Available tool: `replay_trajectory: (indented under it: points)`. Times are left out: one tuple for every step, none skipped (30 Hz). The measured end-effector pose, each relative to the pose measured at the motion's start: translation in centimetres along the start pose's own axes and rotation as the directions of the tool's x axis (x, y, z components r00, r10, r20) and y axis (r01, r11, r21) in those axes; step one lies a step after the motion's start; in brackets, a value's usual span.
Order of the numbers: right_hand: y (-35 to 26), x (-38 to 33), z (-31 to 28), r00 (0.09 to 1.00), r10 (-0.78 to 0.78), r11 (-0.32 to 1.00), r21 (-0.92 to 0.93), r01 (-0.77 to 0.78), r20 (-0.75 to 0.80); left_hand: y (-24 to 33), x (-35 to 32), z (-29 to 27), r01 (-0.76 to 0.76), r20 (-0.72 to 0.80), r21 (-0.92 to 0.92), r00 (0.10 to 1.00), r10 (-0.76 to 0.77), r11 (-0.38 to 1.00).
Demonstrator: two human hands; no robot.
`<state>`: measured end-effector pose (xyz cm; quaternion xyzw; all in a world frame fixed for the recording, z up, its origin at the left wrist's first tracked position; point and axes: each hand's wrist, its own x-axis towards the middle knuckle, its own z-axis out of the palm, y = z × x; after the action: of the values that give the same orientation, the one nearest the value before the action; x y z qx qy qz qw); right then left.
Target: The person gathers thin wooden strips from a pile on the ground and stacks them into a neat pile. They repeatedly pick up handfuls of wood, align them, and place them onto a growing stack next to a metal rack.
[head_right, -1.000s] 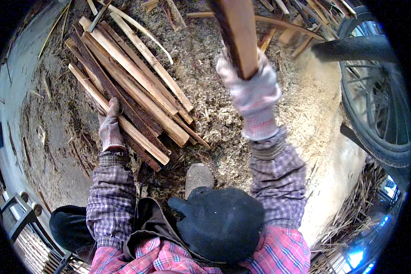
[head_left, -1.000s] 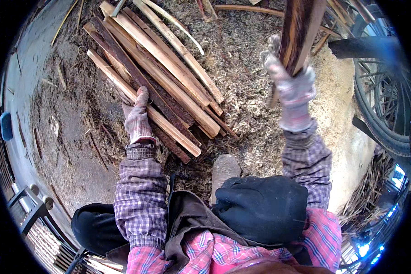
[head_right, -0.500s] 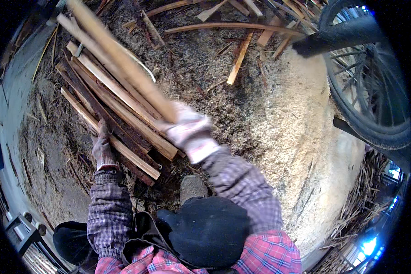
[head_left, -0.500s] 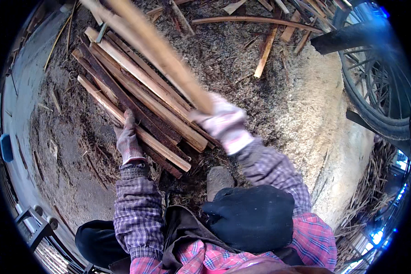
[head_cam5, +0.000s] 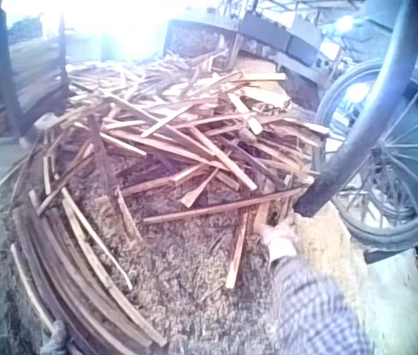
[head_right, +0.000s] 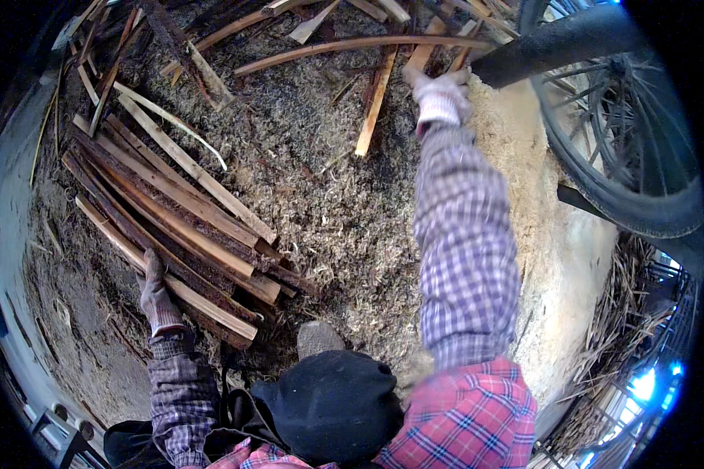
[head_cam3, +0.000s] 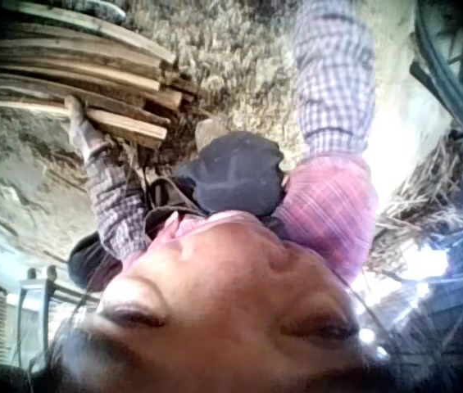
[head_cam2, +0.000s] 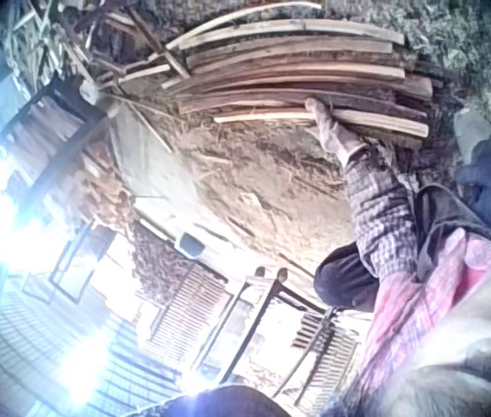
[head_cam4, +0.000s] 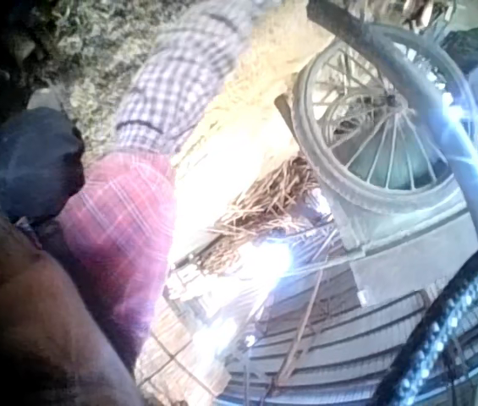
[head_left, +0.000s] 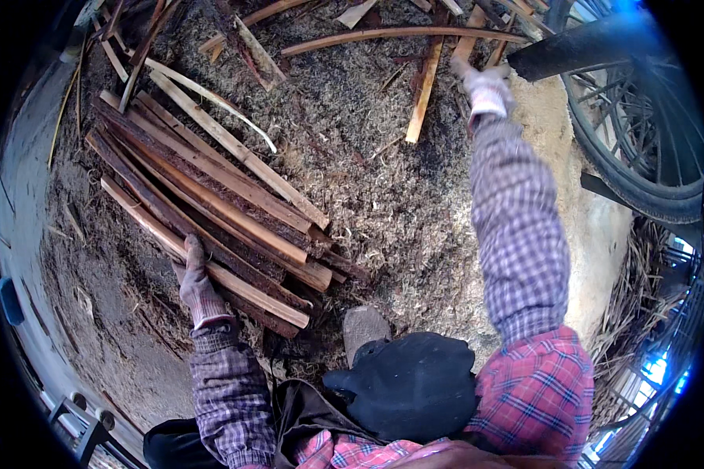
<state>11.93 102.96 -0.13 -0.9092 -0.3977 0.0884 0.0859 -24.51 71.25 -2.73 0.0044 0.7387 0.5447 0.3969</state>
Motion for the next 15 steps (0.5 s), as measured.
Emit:
replay_trajectory:
  points:
    - [-0.4, 3.7, 0.9, 1.0, 0.009, 1.0, -0.008, -0.009, 0.023, -0.5, 0.4, 0.0, 0.018, -0.005, 0.02, 1.0, -0.018, 1.0]
    - [-0.7, 6.7, 1.6, 0.999, 0.019, 1.0, -0.018, -0.018, 0.043, -1.0, 0.6, 0.1, 0.005, 0.005, 0.012, 1.0, -0.006, 1.0]
    - [-1.5, 6.6, 2.4, 0.996, 0.025, 1.0, -0.018, -0.023, 0.087, -1.1, 0.9, -0.3, -0.018, -0.005, 0.016, 1.0, 0.018, 1.0]
    - [-1.7, 5.6, 2.0, 0.996, -0.073, 0.997, -0.018, 0.074, 0.053, -1.1, 1.0, -0.6, -0.024, -0.016, 0.014, 1.0, 0.025, 1.0]
    - [-1.8, 6.1, 3.5, 0.983, -0.18, 0.983, -0.021, 0.18, -0.02, -1.2, 1.2, -0.8, -0.03, -0.026, 0.012, 0.999, 0.03, 0.999]
    - [-1.8, 6.9, 4.6, 0.954, -0.282, 0.959, -0.045, 0.278, -0.101, -1.3, 1.3, -0.7, -0.028, -0.024, 0.01, 0.999, 0.029, 1.0]
    - [-1.0, 7.9, 4.2, 0.944, -0.329, 0.94, 0.089, 0.328, -0.004, -1.5, 1.4, -0.8, 0.0, -0.032, -0.001, 0.999, 0.0, 1.0]
    - [-0.5, 8.6, 4.4, 0.948, -0.314, 0.942, 0.147, 0.303, 0.056, -1.7, 1.4, -0.9, 0.027, -0.039, -0.012, 0.999, -0.028, 1.0]
    - [-0.6, 8.8, 4.2, 0.946, -0.302, 0.939, 0.209, 0.274, 0.117, -1.7, 1.6, -1.0, 0.043, -0.051, -0.034, 0.998, -0.044, 0.999]
    - [-1.4, 7.5, 3.5, 0.963, -0.222, 0.962, 0.197, 0.19, 0.154, -1.5, 1.8, -1.4, 0.059, -0.08, -0.017, 0.995, -0.06, 0.998]
    - [-2.0, 6.1, 2.8, 0.972, -0.139, 0.978, 0.181, 0.105, 0.191, -1.4, 1.8, -1.8, 0.051, -0.084, -0.011, 0.995, -0.051, 0.999]
    - [-2.1, 4.5, 1.2, 0.968, -0.115, 0.972, 0.228, 0.063, 0.223, -1.1, 1.4, -1.3, 0.045, -0.071, -0.013, 0.996, -0.046, 0.999]
    - [-1.8, 4.2, 1.0, 0.968, -0.121, 0.945, 0.325, 0.045, 0.217, -0.9, 1.1, -0.9, 0.039, -0.059, -0.013, 0.997, -0.04, 0.999]
    - [-1.3, 4.1, 1.2, 0.969, -0.127, 0.907, 0.419, 0.027, 0.212, -0.9, 0.8, -0.6, 0.001, -0.057, -0.008, 0.998, -0.002, 1.0]
    - [-1.1, 3.7, 0.7, 0.97, -0.13, 0.859, 0.512, 0.006, 0.206, -1.0, 1.1, -0.3, -0.025, -0.053, 0.003, 0.998, 0.025, 1.0]
